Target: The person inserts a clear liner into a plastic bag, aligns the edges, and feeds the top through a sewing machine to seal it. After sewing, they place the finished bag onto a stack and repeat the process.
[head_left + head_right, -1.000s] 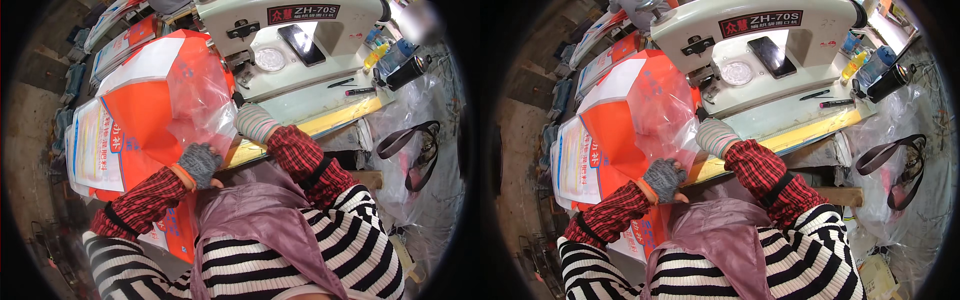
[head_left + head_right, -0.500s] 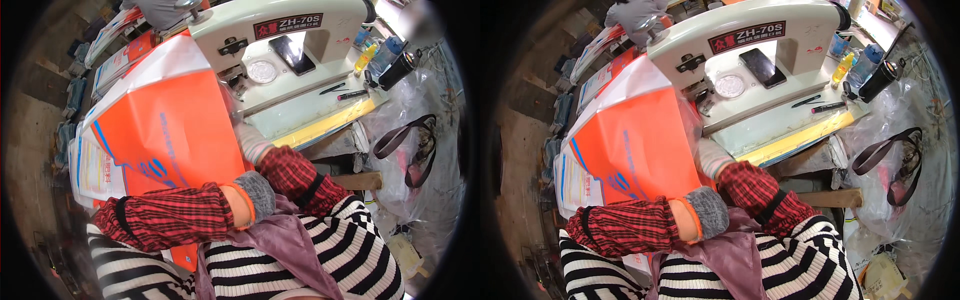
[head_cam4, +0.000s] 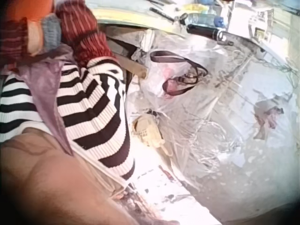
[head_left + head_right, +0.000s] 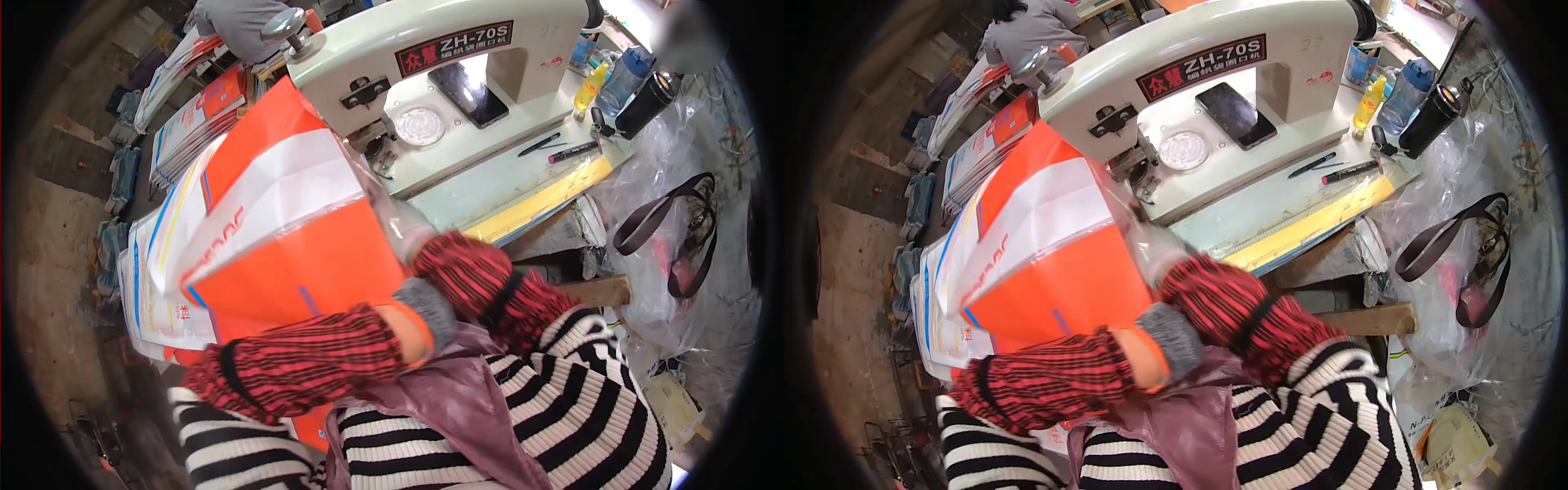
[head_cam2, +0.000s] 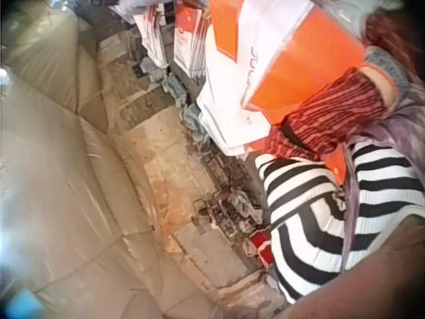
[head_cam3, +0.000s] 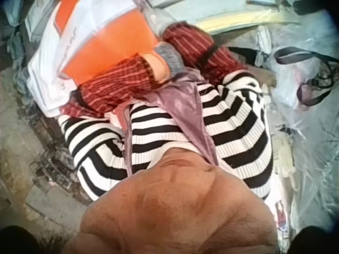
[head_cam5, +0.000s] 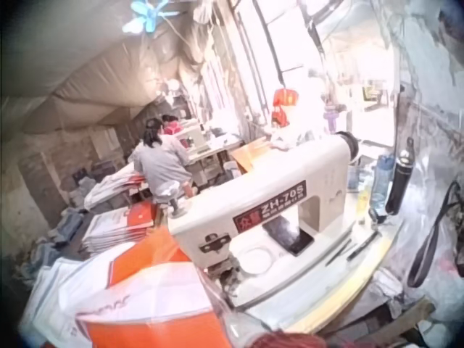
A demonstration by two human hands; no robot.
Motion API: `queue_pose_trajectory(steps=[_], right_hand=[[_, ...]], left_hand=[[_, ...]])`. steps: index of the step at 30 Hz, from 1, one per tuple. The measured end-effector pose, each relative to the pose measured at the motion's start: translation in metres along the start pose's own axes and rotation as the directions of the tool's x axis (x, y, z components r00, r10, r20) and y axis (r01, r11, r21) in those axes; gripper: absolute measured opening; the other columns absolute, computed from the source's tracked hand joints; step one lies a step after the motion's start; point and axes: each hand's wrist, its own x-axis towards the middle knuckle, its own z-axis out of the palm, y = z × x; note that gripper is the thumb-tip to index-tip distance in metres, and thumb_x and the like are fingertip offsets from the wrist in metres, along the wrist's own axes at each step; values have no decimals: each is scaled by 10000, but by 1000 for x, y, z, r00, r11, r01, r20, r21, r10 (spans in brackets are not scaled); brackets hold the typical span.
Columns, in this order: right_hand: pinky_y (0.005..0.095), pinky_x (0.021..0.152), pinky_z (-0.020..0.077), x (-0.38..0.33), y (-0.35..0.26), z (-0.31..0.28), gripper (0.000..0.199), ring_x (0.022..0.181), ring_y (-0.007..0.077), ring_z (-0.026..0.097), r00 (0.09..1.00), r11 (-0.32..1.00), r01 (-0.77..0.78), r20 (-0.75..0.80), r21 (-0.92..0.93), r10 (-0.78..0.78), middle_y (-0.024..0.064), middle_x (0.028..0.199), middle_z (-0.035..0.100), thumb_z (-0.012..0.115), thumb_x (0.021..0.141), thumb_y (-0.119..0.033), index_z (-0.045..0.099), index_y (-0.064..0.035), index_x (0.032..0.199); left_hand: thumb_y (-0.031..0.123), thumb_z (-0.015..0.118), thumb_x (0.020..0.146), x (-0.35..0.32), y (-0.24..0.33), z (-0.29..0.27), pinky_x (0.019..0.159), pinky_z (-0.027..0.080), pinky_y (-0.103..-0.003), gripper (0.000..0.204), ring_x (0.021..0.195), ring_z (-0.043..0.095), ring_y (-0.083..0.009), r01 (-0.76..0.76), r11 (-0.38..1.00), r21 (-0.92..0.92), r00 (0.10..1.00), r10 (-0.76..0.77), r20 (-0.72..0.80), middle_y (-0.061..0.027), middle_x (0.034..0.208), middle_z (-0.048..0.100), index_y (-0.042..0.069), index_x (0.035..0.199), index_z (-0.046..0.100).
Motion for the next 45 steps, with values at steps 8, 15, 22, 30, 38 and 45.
queue_pose_trajectory(steps=[8,15,22,30,38,45], right_hand=[[422,710,507,-34,-7,-7,269,825,357,634,971,958,-96,185,-270,149,213,850,645,557,763,-212,642,23,862],[425,656,524,0,1,-23,193,791,334,651,989,927,-99,67,-362,132,206,824,651,513,800,-102,641,8,893],[422,698,514,-62,-35,-16,255,820,355,638,978,959,-62,175,-277,114,214,854,645,467,791,-128,628,8,935],[444,695,504,25,8,13,381,808,341,639,990,870,-121,7,-477,142,186,873,654,469,835,-199,500,-32,1176],[405,680,503,-41,30,23,241,770,329,633,984,959,128,150,-251,-92,169,757,645,523,766,-230,664,-42,820],[405,671,511,-50,-10,-18,226,762,310,650,982,931,-53,148,-361,113,182,768,651,512,773,-168,643,-25,889]], left_hand=[[194,540,761,-39,-6,-14,620,485,-435,225,768,620,-248,535,843,-56,810,-531,-247,-92,883,653,83,886,691],[133,480,780,-49,5,-27,609,476,-416,222,737,620,-275,-39,915,402,974,125,-190,-139,784,642,54,773,688],[147,535,731,-136,1,-100,548,453,-418,186,686,624,-233,-177,946,273,976,204,-73,-73,716,645,106,786,708],[197,552,658,-82,5,-37,540,432,-430,137,582,570,-289,-34,944,328,854,198,-482,-103,590,579,86,667,633],[144,531,716,-35,-19,-22,610,460,-443,166,658,586,-284,-627,779,35,738,607,-294,-131,675,600,24,786,621],[260,606,710,-115,-68,-134,610,452,-378,147,602,592,-220,-155,883,444,984,177,-9,-58,658,625,146,785,662]])
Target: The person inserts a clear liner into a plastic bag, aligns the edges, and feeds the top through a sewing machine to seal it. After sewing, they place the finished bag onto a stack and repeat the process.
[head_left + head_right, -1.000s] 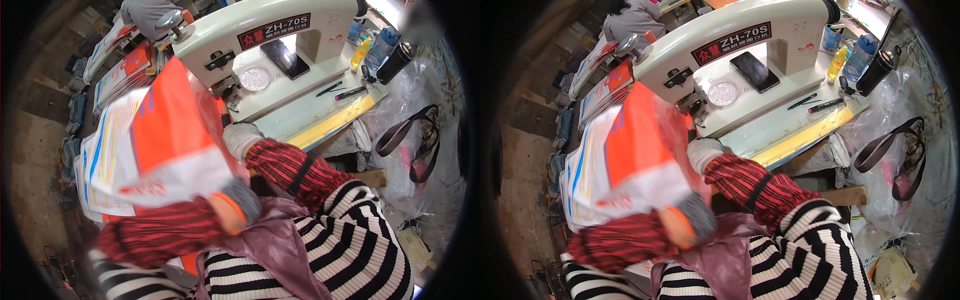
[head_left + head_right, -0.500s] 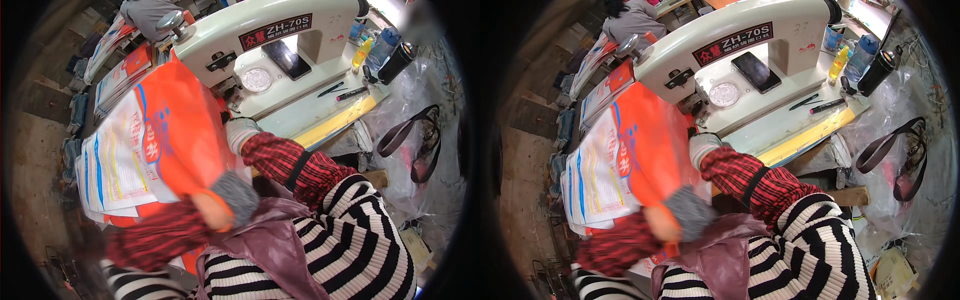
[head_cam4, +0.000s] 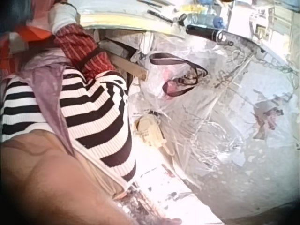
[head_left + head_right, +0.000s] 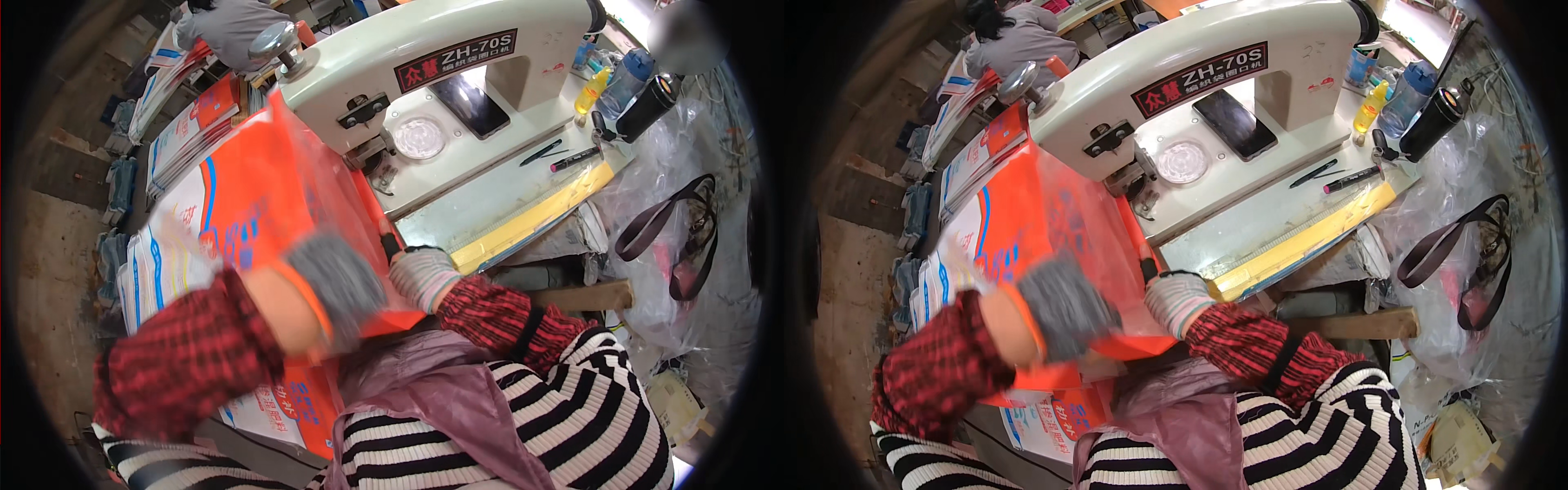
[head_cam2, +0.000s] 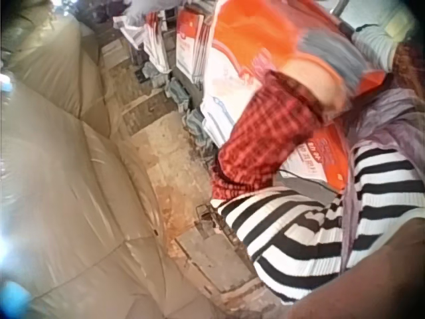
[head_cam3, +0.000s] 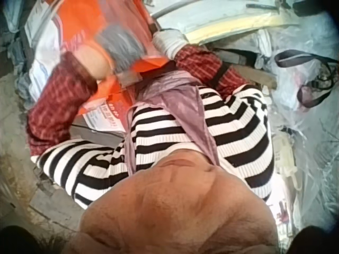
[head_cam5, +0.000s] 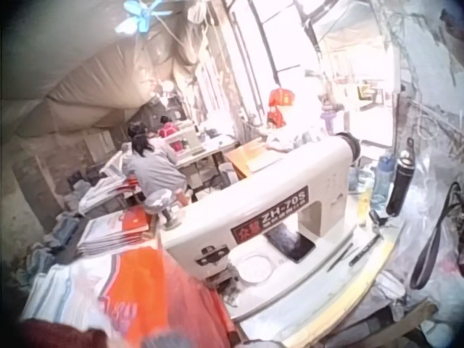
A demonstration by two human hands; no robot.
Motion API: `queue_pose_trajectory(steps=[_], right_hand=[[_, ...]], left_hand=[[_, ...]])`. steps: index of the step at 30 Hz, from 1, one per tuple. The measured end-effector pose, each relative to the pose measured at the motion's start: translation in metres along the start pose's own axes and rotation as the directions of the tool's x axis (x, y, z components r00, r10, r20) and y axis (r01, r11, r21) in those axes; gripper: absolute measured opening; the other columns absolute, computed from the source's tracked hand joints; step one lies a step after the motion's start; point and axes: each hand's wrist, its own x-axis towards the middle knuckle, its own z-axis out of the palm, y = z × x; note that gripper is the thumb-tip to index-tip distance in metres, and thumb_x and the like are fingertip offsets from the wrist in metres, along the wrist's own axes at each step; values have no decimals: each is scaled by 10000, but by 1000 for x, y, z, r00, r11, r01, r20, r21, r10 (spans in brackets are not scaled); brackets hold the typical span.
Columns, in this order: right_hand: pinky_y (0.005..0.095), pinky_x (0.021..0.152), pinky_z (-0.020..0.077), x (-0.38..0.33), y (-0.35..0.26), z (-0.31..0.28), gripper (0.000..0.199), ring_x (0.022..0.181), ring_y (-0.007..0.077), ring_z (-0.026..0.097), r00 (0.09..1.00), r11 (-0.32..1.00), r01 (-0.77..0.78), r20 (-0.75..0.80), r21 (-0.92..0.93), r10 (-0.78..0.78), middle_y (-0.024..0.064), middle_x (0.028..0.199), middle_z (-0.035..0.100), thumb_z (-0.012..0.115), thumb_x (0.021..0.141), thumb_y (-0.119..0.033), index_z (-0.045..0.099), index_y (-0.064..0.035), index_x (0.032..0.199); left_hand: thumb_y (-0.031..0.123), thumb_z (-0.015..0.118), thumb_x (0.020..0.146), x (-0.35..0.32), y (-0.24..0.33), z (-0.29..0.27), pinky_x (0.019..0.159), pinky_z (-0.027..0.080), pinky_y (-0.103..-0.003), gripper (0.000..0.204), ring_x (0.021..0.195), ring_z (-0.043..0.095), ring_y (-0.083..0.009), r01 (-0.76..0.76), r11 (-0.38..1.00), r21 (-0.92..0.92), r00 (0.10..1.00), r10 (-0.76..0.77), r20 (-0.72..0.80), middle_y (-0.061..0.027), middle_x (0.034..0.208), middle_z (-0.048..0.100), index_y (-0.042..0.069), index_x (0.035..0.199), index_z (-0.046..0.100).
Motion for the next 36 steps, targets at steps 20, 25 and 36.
queue_pose_trajectory(steps=[20,25,36], right_hand=[[403,748,477,-23,19,59,471,786,362,605,937,947,318,138,32,-320,258,881,580,512,830,-152,442,-210,1292],[374,853,447,-19,39,82,705,951,368,574,973,855,29,181,518,-142,275,1006,576,653,741,-452,453,7,1238],[283,885,421,-32,38,50,871,959,233,574,978,481,-204,197,853,65,149,1007,610,780,595,-458,452,133,1145]], left_hand=[[70,553,747,99,-11,130,735,485,-388,230,856,588,-314,-44,346,-937,193,-917,-348,-174,937,592,17,970,539],[148,521,787,103,31,198,1017,317,-431,418,1168,398,-422,549,682,-483,780,-626,3,-285,1129,499,-55,1151,485],[163,658,737,105,37,135,800,451,-391,219,819,622,-276,107,497,-861,363,-826,-431,-125,809,639,31,897,588]])
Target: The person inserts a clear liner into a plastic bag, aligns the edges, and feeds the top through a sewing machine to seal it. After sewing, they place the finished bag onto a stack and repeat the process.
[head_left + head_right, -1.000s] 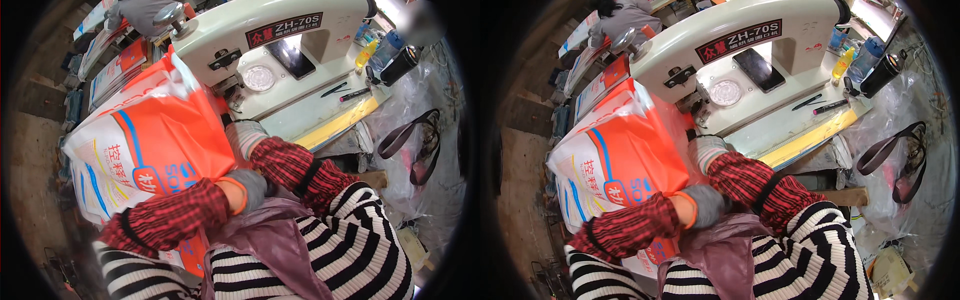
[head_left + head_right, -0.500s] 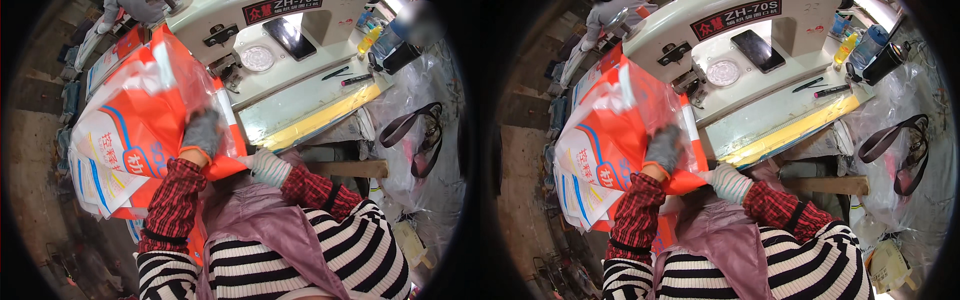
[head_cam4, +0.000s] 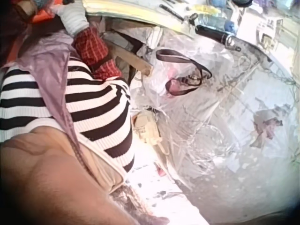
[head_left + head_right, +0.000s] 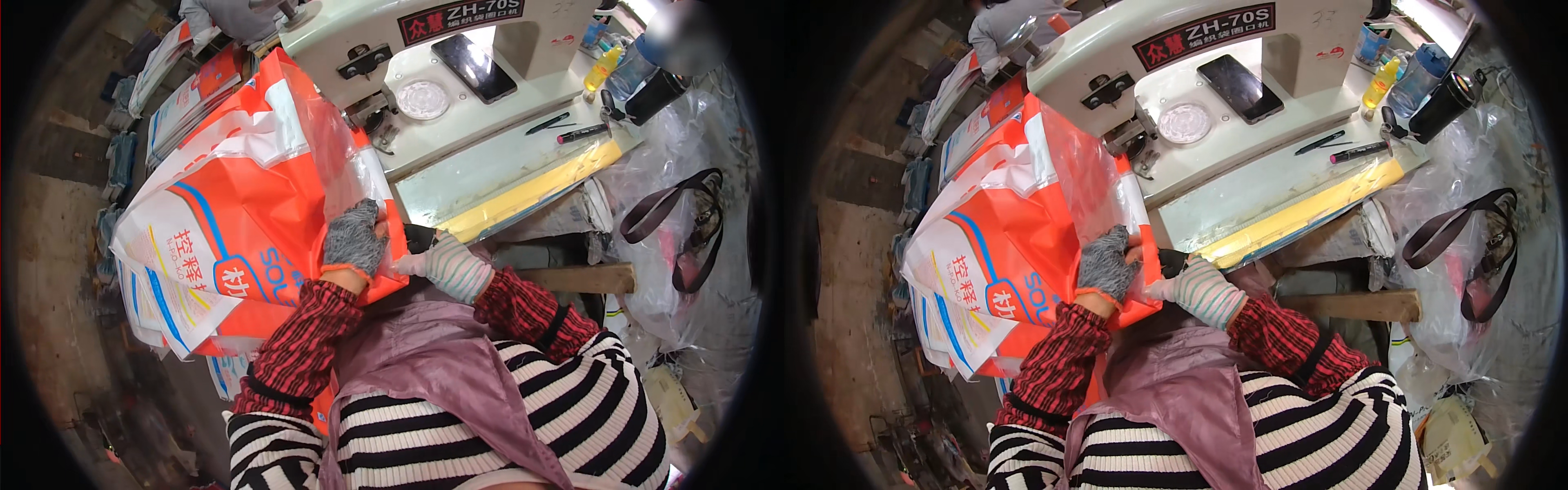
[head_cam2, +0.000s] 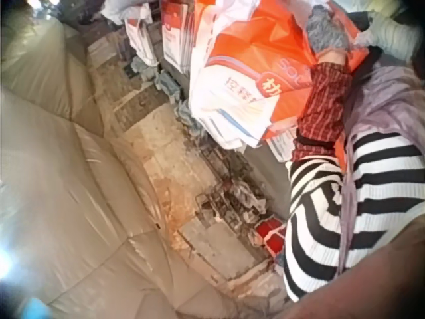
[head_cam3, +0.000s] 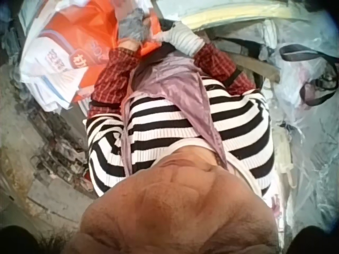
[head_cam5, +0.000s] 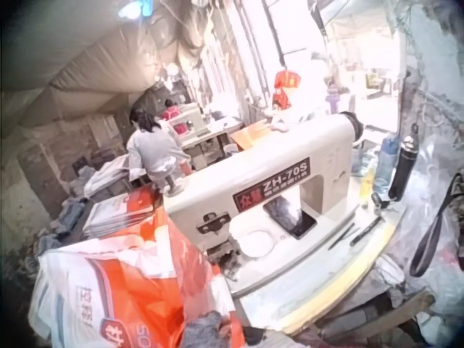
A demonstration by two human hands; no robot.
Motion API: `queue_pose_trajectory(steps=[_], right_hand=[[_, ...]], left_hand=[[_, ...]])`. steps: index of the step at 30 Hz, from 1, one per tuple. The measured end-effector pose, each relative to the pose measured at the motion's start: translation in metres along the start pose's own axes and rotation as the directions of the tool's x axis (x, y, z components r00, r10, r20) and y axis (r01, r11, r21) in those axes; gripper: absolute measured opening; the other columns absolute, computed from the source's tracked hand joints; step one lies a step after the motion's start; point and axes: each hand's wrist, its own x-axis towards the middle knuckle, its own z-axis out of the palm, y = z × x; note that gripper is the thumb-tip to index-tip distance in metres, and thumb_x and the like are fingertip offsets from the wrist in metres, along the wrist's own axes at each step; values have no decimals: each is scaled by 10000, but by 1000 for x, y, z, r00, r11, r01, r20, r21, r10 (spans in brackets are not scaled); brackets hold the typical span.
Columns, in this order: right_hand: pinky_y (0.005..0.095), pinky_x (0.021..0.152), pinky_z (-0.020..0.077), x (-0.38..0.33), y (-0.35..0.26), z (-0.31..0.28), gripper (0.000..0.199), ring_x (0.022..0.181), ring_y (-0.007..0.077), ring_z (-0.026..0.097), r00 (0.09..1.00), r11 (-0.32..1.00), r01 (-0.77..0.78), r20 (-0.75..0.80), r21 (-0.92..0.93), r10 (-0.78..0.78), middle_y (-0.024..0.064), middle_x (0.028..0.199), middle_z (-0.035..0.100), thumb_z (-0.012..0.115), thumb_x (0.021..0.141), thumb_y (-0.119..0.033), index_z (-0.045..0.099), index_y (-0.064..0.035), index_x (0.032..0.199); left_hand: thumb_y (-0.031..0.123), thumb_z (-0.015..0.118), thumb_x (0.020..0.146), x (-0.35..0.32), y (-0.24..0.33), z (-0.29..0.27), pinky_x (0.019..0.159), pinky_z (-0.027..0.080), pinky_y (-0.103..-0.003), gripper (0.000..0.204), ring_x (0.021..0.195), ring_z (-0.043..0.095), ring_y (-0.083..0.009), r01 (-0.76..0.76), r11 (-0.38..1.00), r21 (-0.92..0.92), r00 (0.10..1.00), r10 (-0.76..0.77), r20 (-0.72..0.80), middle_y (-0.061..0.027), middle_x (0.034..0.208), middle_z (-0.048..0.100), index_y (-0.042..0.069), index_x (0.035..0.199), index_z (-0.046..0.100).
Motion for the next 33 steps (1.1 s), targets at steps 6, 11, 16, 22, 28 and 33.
queue_pose_trajectory(steps=[6,11,16,22,28,33], right_hand=[[280,854,447,-4,-25,-18,555,927,159,584,974,844,114,107,523,-199,100,1030,625,732,728,-287,534,36,1135],[296,760,481,30,-26,-36,584,794,169,599,995,983,-28,103,182,9,94,933,645,736,717,-343,554,56,1104],[333,740,478,28,-27,-20,513,773,230,621,985,978,-173,37,119,170,155,858,658,723,661,-425,651,-33,984],[414,812,458,35,-11,-2,310,860,362,591,949,384,287,207,-877,-237,235,849,606,501,829,-288,596,-27,964],[386,804,464,82,-12,-12,342,890,330,592,937,280,327,271,-903,-220,197,870,613,435,875,-343,634,-69,924],[324,683,450,97,-64,-23,491,619,203,582,984,950,-178,-34,-256,175,50,583,592,491,812,-505,661,-57,703]], left_hand=[[121,612,776,-1,7,5,683,491,-364,230,821,615,-304,113,975,-194,966,-62,250,-182,847,614,-3,967,581],[303,619,826,0,21,-7,683,480,-393,407,772,594,-331,44,962,-269,880,90,467,-193,858,588,-75,959,548],[521,566,785,10,62,-51,698,448,-455,539,781,591,-353,-296,952,77,711,167,683,-177,848,607,0,922,582],[238,544,774,-24,70,-34,646,468,-431,210,785,636,-277,-530,804,271,518,54,854,-101,810,650,162,937,653],[170,576,713,25,42,-4,606,499,-435,201,757,642,-298,-488,797,355,654,65,754,-143,810,652,58,856,662],[168,635,661,74,-6,-32,674,505,-413,233,775,635,-314,-201,969,145,850,100,517,-143,837,650,89,879,656]])
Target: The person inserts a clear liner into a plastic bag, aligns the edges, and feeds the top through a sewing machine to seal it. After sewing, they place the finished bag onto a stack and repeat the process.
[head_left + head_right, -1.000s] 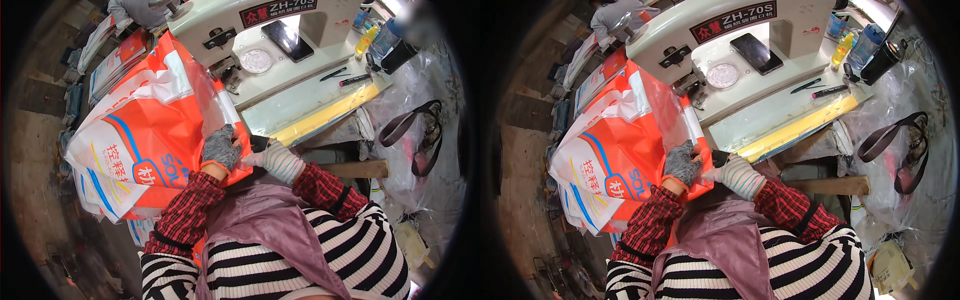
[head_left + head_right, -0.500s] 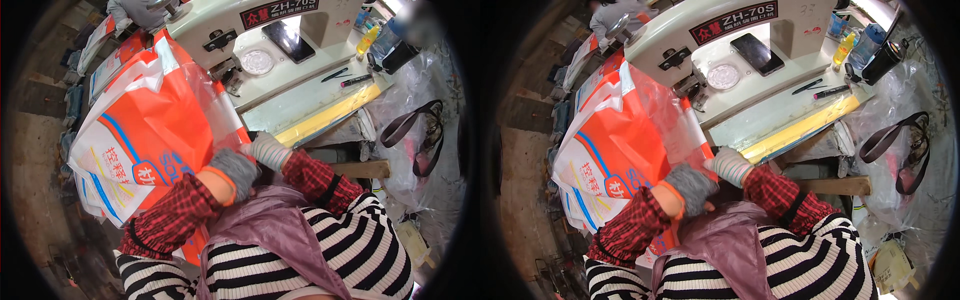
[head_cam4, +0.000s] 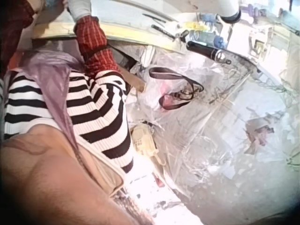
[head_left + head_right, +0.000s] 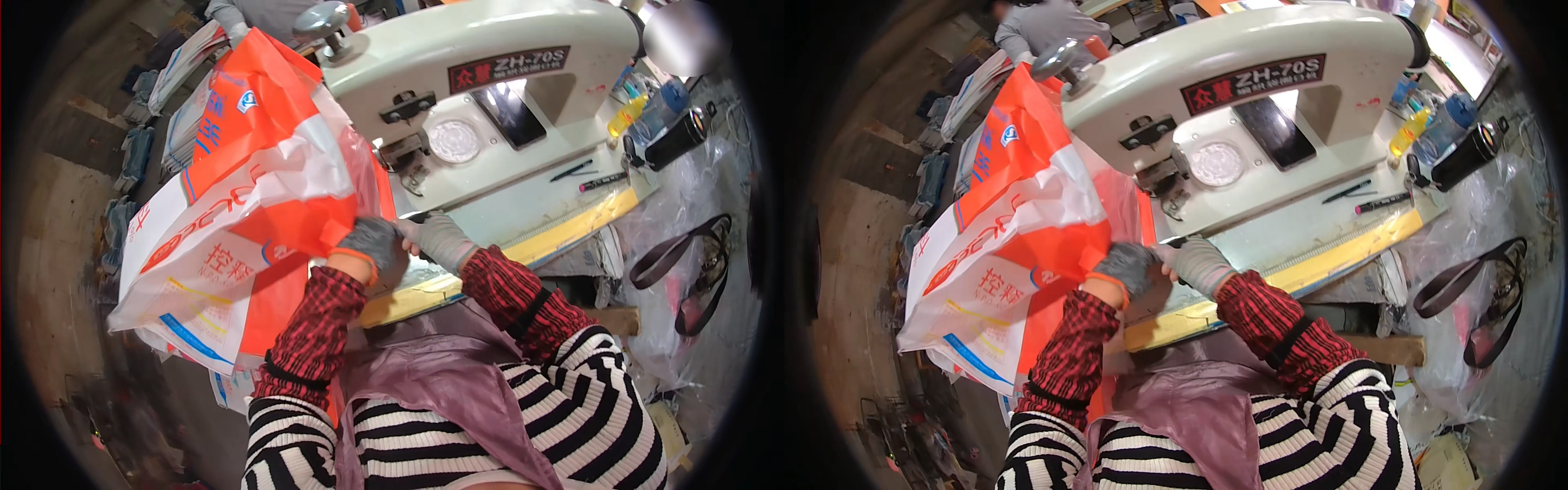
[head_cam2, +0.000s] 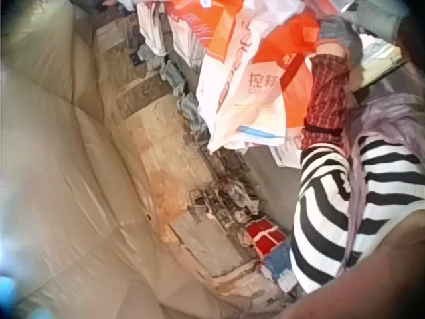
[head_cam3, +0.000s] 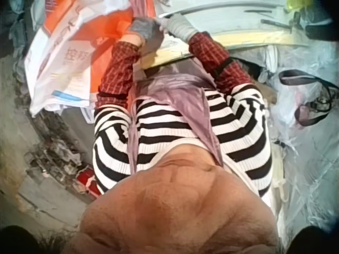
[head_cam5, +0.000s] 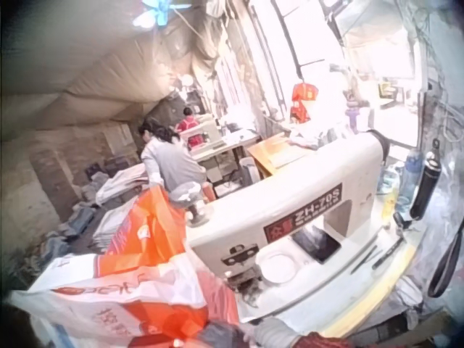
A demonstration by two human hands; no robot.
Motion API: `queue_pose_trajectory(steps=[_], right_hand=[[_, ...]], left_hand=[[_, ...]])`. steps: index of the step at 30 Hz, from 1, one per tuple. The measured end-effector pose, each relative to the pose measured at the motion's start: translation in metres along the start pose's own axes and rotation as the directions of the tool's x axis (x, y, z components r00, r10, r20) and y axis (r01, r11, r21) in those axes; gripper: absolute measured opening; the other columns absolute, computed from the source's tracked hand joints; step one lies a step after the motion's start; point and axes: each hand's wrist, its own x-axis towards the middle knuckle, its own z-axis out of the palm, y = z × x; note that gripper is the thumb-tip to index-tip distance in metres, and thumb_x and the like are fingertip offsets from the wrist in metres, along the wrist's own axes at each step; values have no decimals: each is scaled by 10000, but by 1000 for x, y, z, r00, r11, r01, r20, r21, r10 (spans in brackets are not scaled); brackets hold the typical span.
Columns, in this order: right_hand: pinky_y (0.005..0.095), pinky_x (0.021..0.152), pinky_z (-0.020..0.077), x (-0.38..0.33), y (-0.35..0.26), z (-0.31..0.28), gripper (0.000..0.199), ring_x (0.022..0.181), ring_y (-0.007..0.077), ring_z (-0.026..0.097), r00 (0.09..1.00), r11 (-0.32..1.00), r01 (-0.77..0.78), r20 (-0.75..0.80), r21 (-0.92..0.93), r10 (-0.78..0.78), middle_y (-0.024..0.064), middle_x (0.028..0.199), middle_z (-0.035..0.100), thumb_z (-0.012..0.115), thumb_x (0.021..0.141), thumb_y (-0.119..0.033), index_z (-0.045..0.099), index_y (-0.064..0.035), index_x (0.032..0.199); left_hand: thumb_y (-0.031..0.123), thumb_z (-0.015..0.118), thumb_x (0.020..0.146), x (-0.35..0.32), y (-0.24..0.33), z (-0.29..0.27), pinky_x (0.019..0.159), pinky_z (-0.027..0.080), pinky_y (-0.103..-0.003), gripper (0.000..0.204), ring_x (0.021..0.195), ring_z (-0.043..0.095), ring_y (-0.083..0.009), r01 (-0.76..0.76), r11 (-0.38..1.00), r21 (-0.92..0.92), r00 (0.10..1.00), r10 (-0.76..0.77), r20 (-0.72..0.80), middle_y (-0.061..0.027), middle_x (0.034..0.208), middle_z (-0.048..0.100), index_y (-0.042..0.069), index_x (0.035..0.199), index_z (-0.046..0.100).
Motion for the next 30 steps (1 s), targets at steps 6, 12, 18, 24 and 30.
queue_pose_trajectory(steps=[6,12,18,24,30], right_hand=[[241,539,425,-21,4,4,280,551,90,540,994,990,96,-70,106,-89,9,592,577,632,778,-332,631,-56,825],[247,668,467,-62,-64,17,338,735,107,573,644,721,693,-473,28,-601,46,826,612,656,788,-249,584,-30,1035],[241,699,493,-58,-103,-1,305,767,130,622,489,200,453,54,-869,-871,36,926,637,477,902,-254,554,-53,1118],[247,612,506,-95,-83,-40,278,740,162,622,832,476,469,-192,744,-521,56,853,634,624,836,-243,609,8,954],[315,765,528,-140,-95,-8,334,884,195,612,738,368,573,-265,733,-621,99,996,617,657,811,-202,578,25,1043]], left_hand=[[164,567,725,28,-94,20,720,501,-414,240,820,621,-350,263,934,240,956,-218,-198,-177,892,636,95,942,644],[151,489,790,27,-64,121,873,456,-402,278,953,604,-329,297,951,91,760,-177,-626,-185,992,634,34,990,644],[84,591,671,-89,37,44,782,455,-394,305,845,559,-282,-268,936,227,610,347,-713,-127,910,552,47,973,582],[134,703,621,-278,-64,-58,1031,252,-496,779,1204,386,-349,720,568,399,503,-31,-864,-159,1248,465,20,1309,356],[156,667,653,-362,-173,-117,877,394,-448,307,935,535,-346,851,419,318,348,5,-937,-161,961,567,45,915,553]])
